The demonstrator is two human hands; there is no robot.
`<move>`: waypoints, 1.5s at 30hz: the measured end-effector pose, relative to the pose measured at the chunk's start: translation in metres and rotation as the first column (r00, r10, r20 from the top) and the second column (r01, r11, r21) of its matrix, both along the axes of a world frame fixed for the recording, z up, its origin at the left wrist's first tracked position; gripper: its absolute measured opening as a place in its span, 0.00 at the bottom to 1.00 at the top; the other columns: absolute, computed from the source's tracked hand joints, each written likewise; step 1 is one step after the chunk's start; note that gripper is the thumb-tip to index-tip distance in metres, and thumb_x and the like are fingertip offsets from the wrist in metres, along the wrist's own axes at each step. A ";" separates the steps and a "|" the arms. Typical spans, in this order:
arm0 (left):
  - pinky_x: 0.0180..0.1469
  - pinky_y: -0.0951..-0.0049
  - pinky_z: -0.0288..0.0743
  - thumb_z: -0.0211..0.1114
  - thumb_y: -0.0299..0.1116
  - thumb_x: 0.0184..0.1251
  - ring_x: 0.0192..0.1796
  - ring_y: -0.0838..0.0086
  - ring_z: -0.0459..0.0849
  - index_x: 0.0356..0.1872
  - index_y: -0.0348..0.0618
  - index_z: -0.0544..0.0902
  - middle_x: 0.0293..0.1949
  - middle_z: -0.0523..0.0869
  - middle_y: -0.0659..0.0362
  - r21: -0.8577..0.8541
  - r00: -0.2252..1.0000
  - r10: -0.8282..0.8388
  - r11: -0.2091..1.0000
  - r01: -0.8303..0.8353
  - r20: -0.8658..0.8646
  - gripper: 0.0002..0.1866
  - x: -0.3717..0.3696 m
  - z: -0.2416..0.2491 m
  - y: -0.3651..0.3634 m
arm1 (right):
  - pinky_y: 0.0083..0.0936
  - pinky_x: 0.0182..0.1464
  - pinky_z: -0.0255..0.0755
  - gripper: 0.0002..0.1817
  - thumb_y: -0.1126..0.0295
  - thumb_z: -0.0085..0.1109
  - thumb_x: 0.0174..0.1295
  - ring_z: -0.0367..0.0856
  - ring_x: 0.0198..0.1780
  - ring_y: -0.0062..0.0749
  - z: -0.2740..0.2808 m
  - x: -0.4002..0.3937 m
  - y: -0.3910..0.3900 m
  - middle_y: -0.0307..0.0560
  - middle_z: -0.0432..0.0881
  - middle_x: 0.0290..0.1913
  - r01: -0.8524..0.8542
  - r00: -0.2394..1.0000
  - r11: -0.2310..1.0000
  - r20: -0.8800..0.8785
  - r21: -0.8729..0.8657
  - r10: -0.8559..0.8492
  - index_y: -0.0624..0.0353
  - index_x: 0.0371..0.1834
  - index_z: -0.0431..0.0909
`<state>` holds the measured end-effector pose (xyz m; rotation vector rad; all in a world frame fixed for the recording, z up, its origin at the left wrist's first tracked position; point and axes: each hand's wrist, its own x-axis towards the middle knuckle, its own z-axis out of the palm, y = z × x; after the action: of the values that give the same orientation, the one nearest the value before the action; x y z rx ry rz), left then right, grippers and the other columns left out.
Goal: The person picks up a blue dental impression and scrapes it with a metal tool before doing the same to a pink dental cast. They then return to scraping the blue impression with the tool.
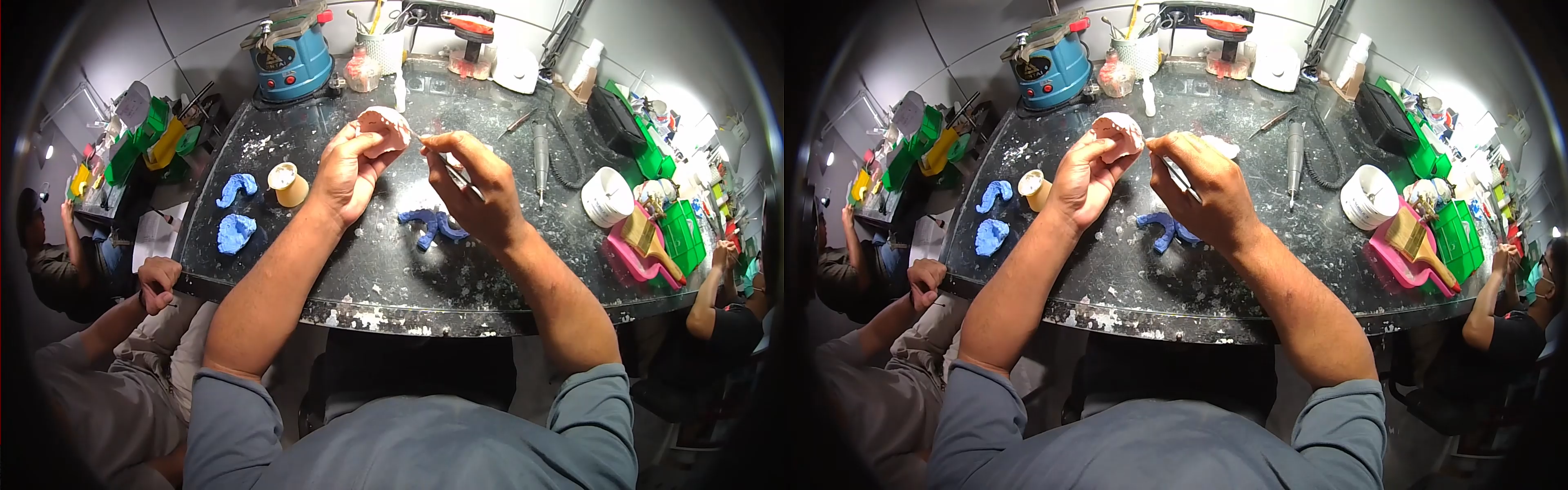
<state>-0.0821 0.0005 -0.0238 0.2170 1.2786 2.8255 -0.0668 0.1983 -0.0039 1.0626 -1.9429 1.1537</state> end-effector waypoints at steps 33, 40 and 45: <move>0.70 0.56 0.72 0.56 0.19 0.68 0.57 0.64 0.83 0.54 0.37 0.71 0.52 0.83 0.49 -0.017 0.989 0.124 0.992 -0.126 -0.081 0.15 0.003 0.004 0.008 | 0.33 0.44 0.78 0.13 0.79 0.65 0.60 0.86 0.41 0.43 -0.001 -0.001 -0.002 0.50 0.86 0.41 0.011 0.998 1.000 -0.055 -0.003 -0.011 0.61 0.48 0.81; 0.71 0.56 0.70 0.55 0.20 0.69 0.58 0.63 0.82 0.56 0.38 0.71 0.54 0.83 0.48 -0.058 0.986 0.092 0.993 -0.101 -0.140 0.15 0.000 -0.001 0.007 | 0.32 0.46 0.79 0.14 0.78 0.66 0.61 0.87 0.44 0.42 -0.003 -0.003 -0.002 0.50 0.87 0.45 -0.012 0.998 1.000 -0.057 -0.016 0.011 0.60 0.50 0.82; 0.70 0.56 0.71 0.54 0.19 0.68 0.57 0.64 0.83 0.54 0.37 0.71 0.53 0.83 0.49 -0.014 0.991 0.094 0.995 -0.096 -0.097 0.15 0.000 0.003 0.004 | 0.32 0.46 0.79 0.14 0.78 0.67 0.61 0.87 0.43 0.43 -0.004 -0.004 -0.001 0.50 0.88 0.45 0.001 0.999 1.000 -0.045 -0.023 -0.002 0.59 0.50 0.82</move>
<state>-0.0821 0.0042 -0.0213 0.3031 1.3681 2.9141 -0.0704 0.1973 -0.0081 1.0661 -1.8910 1.1392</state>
